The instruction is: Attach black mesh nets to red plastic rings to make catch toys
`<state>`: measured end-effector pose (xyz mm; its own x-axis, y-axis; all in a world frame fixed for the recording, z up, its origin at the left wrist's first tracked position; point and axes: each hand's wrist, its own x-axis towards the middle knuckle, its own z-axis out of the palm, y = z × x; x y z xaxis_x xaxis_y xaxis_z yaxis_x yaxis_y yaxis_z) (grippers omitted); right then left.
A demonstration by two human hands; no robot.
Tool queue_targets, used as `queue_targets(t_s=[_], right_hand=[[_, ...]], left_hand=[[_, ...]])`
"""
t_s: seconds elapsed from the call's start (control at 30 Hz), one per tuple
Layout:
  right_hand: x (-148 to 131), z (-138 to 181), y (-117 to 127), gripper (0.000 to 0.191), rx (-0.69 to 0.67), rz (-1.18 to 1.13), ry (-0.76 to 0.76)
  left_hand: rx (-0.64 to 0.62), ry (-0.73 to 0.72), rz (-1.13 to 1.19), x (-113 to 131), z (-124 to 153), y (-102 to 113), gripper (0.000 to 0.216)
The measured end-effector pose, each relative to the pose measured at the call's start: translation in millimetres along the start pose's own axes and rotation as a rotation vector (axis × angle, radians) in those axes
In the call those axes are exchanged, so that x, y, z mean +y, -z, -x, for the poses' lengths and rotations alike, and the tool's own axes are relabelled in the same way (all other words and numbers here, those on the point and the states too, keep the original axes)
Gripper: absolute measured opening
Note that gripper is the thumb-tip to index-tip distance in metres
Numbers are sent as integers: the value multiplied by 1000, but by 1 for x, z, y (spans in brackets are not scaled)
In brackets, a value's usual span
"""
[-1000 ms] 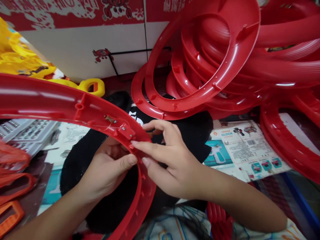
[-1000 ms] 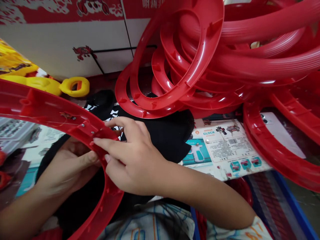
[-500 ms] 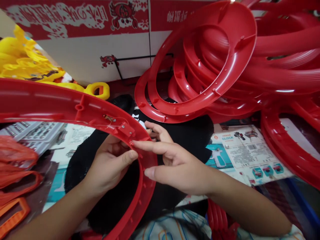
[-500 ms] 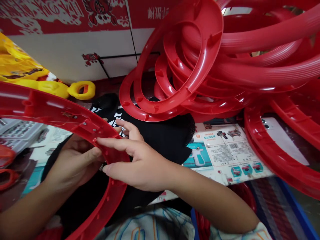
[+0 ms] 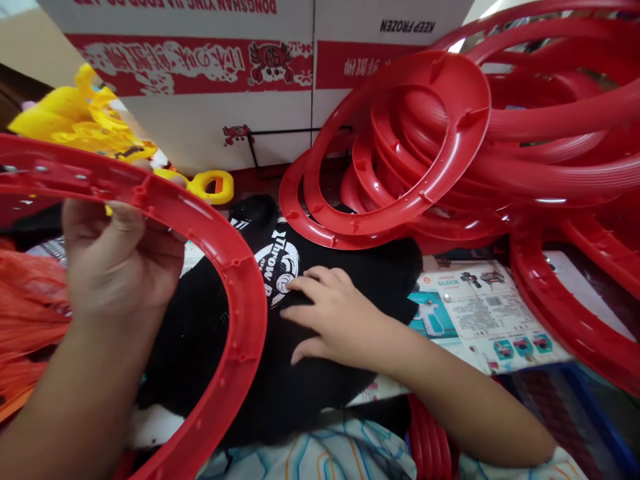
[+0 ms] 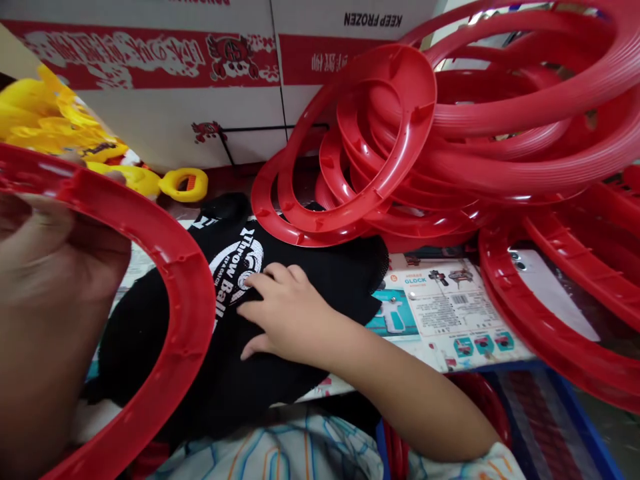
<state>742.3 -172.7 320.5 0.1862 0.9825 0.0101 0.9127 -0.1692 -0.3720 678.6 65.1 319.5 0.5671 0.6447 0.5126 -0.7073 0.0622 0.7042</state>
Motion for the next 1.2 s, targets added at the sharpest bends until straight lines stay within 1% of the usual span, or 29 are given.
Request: queue_targets(t_s=[0.07,0.17,0.23,0.3,0.43,0.53,0.6,0.67,0.77,0.93,1.03,1.13,1.17,1.2], right_hand=[[-1,-3,-6,39,-54,51,45],[1,-4,-10,20,-21,20,41],[2,-4,-9,14,22,-19,35],[2,-3,-5,12,65,-71,27],[3,-2,6,15,107,-216,11],[6,-1,13,18,140,-338,54],[9,0,15,19,239,-425,131],[12,3,17,18,382,-499,206],[15,9,18,16,560,-632,246],[7,15,26,21,769,-1041,212],[5,14,35,24,869,-1308,198],[16,19,43,24,962,-1498,153],[23,22,45,25,984,-1526,143],[32,27,47,28,969,-1515,123]], left_hand=[[-10,-46,7,4,-4,3,33],[-1,49,55,12,-2,-3,42],[7,124,103,18,2,-8,41],[1,165,119,21,6,-12,38],[-43,181,88,26,10,-13,37],[-70,194,68,29,12,-11,21],[-65,211,51,30,14,-11,16],[-41,221,38,30,14,-10,18],[-18,224,44,30,13,-9,25],[-59,269,102,31,13,-8,33],[-53,276,98,30,14,-11,36],[13,257,70,28,13,-13,38],[51,234,63,27,12,-14,35],[90,208,58,26,11,-13,30]])
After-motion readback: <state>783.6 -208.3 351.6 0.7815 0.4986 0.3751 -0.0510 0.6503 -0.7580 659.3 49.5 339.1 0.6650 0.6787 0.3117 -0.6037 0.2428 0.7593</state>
